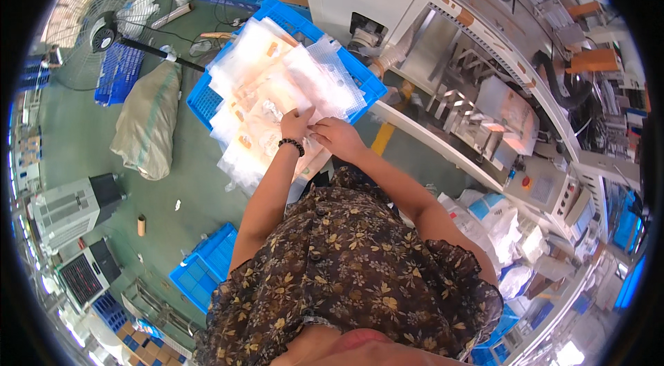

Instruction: The person sorts through plastic packaging bags by hand, picks up a stack of bags from a blue crate, and places them onto a machine feeder.

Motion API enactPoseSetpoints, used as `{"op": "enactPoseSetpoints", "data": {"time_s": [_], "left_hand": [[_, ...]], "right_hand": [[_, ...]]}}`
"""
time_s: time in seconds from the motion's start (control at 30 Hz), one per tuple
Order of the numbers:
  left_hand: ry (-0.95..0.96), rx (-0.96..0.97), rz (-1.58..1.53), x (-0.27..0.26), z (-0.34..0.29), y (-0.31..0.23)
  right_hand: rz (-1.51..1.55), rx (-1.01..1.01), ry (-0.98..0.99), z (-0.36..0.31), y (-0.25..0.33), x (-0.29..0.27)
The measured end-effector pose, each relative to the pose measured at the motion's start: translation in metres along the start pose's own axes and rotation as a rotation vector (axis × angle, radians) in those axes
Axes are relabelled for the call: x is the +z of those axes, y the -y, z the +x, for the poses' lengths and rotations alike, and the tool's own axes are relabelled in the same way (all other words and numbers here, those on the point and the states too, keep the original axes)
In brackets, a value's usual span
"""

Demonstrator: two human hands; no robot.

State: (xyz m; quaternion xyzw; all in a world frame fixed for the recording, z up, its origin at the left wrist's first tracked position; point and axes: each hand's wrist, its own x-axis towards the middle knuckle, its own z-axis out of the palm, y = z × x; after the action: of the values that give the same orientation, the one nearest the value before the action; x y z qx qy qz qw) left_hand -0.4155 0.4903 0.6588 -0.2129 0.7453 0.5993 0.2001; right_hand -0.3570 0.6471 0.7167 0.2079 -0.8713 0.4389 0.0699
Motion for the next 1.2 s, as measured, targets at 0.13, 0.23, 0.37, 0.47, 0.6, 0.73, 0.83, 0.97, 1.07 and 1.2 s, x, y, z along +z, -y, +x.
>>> {"op": "enactPoseSetpoints", "data": {"time_s": [0.13, 0.23, 0.37, 0.47, 0.6, 0.73, 0.83, 0.97, 1.07, 1.2], "left_hand": [[-0.084, 0.130, -0.040, 0.003, -0.004, 0.003], [-0.073, 0.098, -0.067, -0.001, -0.008, -0.002], [-0.049, -0.057, 0.008, -0.008, -0.023, -0.026], [0.029, -0.107, -0.041, -0.017, -0.020, -0.028], [0.071, -0.205, -0.440, -0.012, -0.018, -0.030], [0.159, -0.238, -0.291, -0.011, -0.018, -0.039], [0.145, -0.212, -0.132, 0.000, -0.016, -0.043], [0.239, -0.171, -0.067, 0.003, -0.012, -0.041], [0.126, -0.007, -0.093, 0.002, -0.002, -0.018], [0.072, -0.010, -0.031, -0.011, -0.014, -0.022]], "right_hand": [[0.029, 0.418, -0.090, 0.006, -0.037, -0.002], [-0.379, 0.567, 0.053, 0.019, -0.051, -0.012], [-0.521, 0.623, 0.169, 0.018, -0.055, -0.008], [-0.578, 0.629, 0.149, 0.015, -0.060, -0.002], [-0.488, 0.621, 0.066, 0.009, -0.067, -0.001], [-0.211, 0.577, -0.136, 0.004, -0.053, -0.013], [0.012, 0.357, -0.212, 0.003, -0.032, -0.014], [-0.076, 0.088, -0.160, 0.004, -0.014, 0.006], [0.073, 0.308, -0.157, -0.002, -0.023, 0.013], [-0.194, 0.598, -0.203, 0.002, -0.043, 0.004]]}}
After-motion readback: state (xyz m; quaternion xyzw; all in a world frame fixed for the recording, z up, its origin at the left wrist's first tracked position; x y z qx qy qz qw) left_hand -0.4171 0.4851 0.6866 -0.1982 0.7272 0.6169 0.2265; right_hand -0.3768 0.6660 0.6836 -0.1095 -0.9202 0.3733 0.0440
